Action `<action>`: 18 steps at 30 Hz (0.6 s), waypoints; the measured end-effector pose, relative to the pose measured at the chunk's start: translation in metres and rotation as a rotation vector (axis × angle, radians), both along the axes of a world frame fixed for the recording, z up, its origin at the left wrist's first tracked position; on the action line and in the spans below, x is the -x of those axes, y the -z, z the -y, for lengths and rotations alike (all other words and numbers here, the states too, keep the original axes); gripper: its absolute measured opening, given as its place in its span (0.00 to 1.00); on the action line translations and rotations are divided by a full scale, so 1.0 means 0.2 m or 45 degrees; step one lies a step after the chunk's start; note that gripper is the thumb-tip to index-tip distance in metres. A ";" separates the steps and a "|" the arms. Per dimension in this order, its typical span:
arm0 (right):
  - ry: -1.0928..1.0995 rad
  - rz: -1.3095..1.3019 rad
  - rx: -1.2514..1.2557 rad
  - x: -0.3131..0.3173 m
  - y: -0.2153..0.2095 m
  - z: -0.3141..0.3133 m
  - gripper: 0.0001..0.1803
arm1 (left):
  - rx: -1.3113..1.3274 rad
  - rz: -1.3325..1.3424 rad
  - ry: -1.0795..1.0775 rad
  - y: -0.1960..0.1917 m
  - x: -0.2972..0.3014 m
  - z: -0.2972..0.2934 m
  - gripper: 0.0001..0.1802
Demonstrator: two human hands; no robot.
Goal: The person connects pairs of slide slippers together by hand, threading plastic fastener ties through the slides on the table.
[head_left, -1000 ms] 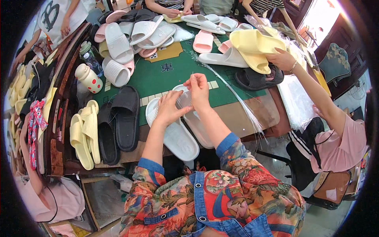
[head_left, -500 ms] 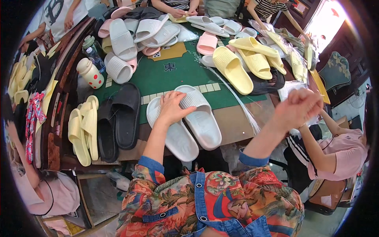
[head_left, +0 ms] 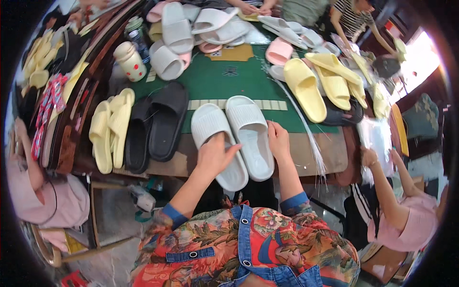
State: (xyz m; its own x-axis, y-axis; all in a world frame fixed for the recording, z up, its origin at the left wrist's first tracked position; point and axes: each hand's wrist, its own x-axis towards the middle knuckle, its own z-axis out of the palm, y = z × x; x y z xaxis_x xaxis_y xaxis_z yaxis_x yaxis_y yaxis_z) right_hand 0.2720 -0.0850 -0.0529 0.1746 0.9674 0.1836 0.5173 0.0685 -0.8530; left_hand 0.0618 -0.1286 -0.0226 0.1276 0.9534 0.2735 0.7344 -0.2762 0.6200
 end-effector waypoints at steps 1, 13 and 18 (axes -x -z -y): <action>-0.029 0.036 0.016 0.03 -0.02 0.02 0.16 | 0.139 -0.079 0.008 0.03 -0.03 -0.04 0.26; -0.032 -1.176 0.055 -0.02 0.02 0.07 0.17 | -0.157 -0.174 -0.178 -0.32 0.17 -0.03 0.13; -0.033 -0.906 0.014 -0.04 0.04 0.08 0.16 | -0.197 -0.179 -0.543 -0.55 0.69 -0.09 0.11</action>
State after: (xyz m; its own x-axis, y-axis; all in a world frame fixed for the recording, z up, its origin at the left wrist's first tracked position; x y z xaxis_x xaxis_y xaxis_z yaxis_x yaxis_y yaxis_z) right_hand 0.2794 -0.1018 -0.0608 0.2257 0.9739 0.0239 -0.1669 0.0628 -0.9840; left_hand -0.0763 -0.1102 0.0880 -0.2207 0.8782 0.4243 0.8761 -0.0127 0.4820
